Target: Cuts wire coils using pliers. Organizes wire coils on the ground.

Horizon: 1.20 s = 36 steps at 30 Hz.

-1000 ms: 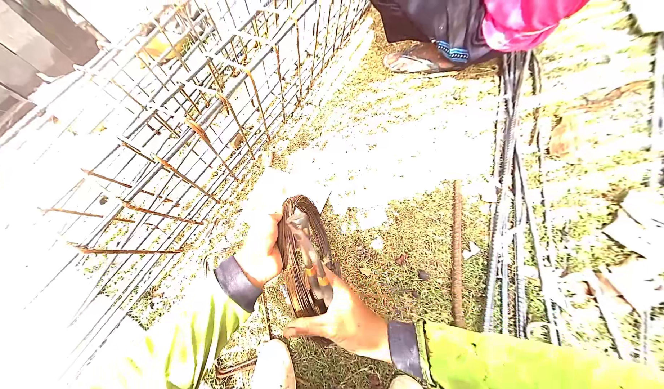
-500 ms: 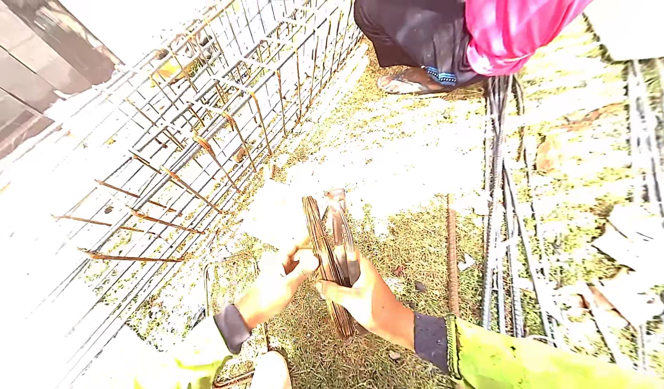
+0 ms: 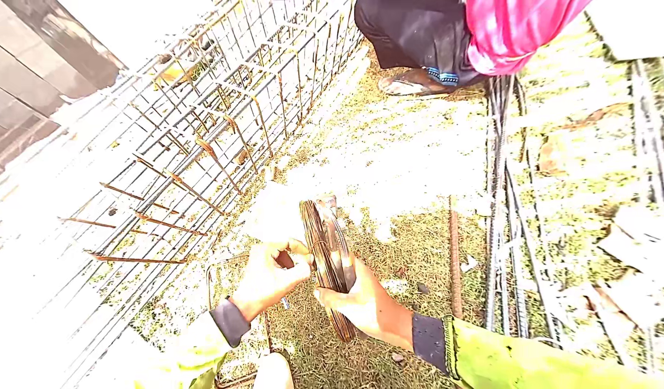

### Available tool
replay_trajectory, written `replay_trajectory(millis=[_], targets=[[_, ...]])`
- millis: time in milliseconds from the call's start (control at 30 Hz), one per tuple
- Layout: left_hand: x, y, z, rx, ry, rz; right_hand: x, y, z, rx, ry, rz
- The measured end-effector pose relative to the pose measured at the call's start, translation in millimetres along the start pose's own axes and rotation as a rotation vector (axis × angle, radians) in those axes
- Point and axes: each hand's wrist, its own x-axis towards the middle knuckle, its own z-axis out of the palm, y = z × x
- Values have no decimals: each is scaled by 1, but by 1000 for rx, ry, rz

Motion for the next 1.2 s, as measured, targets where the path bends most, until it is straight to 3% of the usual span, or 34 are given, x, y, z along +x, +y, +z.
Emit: replay_trajectory(millis=[133, 233, 467, 633, 800, 867, 967, 1033, 1200], targets=[[1, 4, -2, 49, 43, 67, 1, -1, 2, 11, -19, 7], [7, 13, -13, 100, -29, 90, 1, 0, 2, -25, -21, 30], [26, 51, -31, 410, -328, -251, -2, -1, 10, -167, -52, 66], [13, 39, -19, 497, -152, 32, -1, 1, 14, -178, -29, 44], [9, 40, -24, 780, -1, 294, -3, 3, 17, -151, -39, 18], [9, 31, -26, 655, 17, 282, -4, 6, 17, -106, -28, -3], [0, 5, -16, 100, 60, 37, -3, 5, 11, -61, -25, -27], [-13, -10, 2, -200, 156, -9, -1, 1, 9, -37, -17, -9], [-16, -8, 11, -259, 364, 356, -4, 9, 11, -26, -14, -39]])
